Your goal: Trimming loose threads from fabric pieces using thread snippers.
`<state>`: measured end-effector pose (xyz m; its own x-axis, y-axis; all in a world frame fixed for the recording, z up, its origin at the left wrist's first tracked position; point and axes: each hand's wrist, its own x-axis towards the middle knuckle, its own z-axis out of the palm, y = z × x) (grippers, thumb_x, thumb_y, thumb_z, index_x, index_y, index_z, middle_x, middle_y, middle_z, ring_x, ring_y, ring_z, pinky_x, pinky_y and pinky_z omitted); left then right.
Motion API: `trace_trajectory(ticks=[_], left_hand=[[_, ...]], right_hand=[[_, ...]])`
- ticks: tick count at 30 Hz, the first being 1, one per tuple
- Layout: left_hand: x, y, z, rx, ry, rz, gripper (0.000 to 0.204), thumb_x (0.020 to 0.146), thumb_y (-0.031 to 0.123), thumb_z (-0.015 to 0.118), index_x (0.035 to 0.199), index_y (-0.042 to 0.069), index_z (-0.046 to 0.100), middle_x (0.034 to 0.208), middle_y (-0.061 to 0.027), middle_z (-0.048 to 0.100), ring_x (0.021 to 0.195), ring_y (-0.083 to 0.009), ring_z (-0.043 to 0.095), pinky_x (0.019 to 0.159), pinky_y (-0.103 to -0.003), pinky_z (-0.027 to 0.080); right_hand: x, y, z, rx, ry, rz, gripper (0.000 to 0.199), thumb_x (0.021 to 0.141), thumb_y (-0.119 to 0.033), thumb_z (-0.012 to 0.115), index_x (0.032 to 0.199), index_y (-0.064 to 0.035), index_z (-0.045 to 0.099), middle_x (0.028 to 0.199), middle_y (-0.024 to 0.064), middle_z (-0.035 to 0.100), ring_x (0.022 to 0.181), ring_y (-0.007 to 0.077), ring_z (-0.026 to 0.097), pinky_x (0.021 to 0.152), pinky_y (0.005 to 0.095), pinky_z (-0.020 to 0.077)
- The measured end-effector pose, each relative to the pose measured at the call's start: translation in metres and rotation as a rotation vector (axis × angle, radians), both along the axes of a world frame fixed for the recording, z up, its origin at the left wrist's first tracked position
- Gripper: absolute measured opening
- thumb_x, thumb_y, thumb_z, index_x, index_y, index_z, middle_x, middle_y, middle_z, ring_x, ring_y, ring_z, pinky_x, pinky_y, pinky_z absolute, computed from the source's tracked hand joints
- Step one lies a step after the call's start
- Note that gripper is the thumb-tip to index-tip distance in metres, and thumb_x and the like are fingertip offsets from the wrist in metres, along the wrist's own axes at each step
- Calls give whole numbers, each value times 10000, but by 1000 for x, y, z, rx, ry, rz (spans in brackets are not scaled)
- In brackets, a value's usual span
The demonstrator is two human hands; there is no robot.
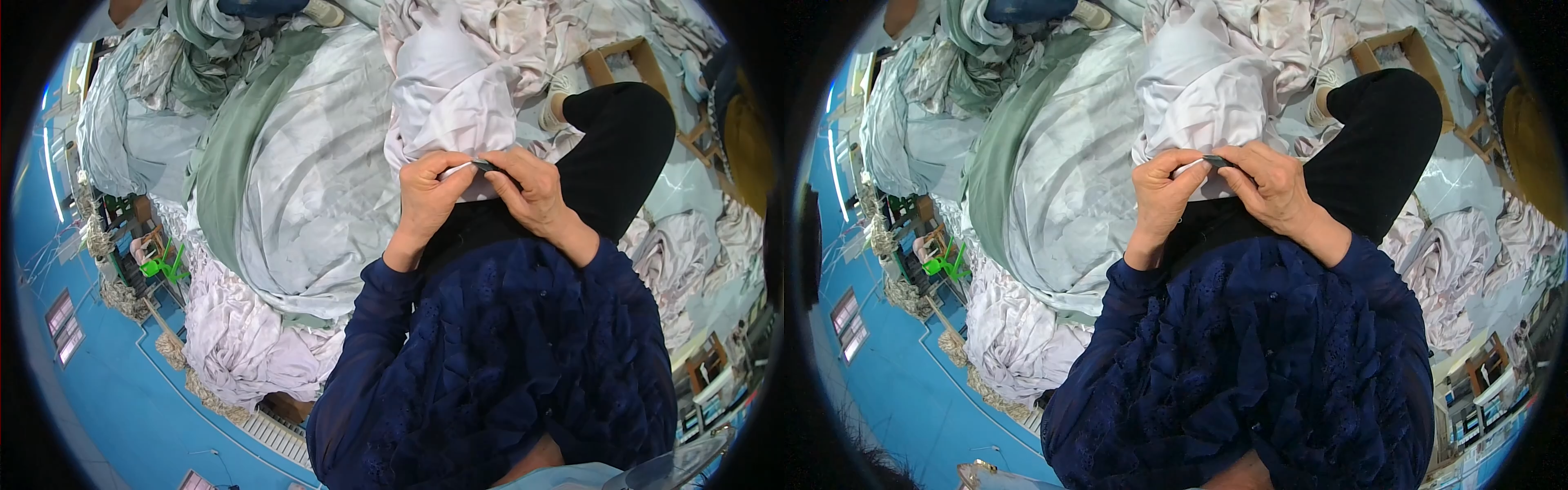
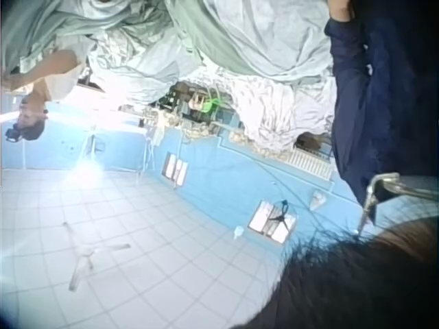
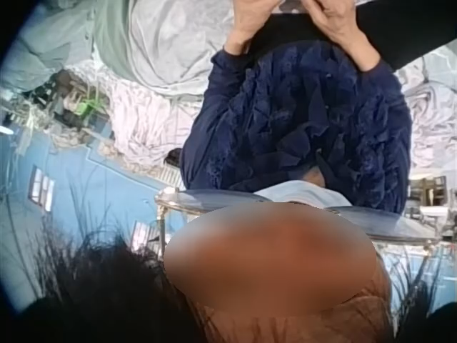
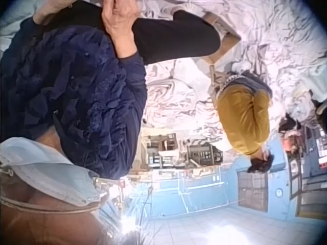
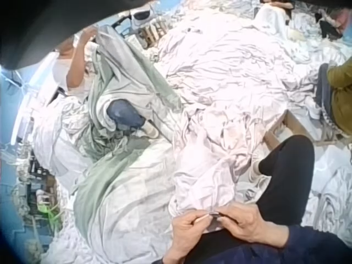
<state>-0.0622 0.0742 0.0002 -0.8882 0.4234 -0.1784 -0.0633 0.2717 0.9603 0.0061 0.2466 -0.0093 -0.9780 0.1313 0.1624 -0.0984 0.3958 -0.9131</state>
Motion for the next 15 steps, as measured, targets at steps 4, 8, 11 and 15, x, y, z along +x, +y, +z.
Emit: trace_trajectory(ticks=[4,8,11,15], left_hand=[[-1,2,4,-10,1,-4,71,819,10,713,885,-11,725,760,-9,673,690,-50,572,604,-192,435],[-1,3,8,-26,-105,35,77,821,47,707,865,-15,719,749,-15,674,680,-52,568,604,-202,437],[-5,3,12,-40,-159,28,102,825,71,697,857,-24,715,744,-21,675,675,-55,566,610,-208,441],[-9,-2,12,78,-315,17,113,831,68,703,859,-40,716,742,-12,676,679,-51,560,622,-207,439]], right_hand=[[0,2,1,-11,-7,10,215,830,-67,688,1044,-44,677,777,99,622,640,244,615,564,316,471],[1,5,-1,-82,-58,-51,248,848,-32,668,1094,-3,652,815,93,626,667,180,584,613,279,458],[0,6,1,-123,-129,-87,294,839,-48,681,1126,1,635,875,93,636,723,169,590,658,264,466],[-3,7,-6,-43,-89,-14,220,816,-36,682,1030,4,650,796,73,614,660,166,559,618,270,443]])
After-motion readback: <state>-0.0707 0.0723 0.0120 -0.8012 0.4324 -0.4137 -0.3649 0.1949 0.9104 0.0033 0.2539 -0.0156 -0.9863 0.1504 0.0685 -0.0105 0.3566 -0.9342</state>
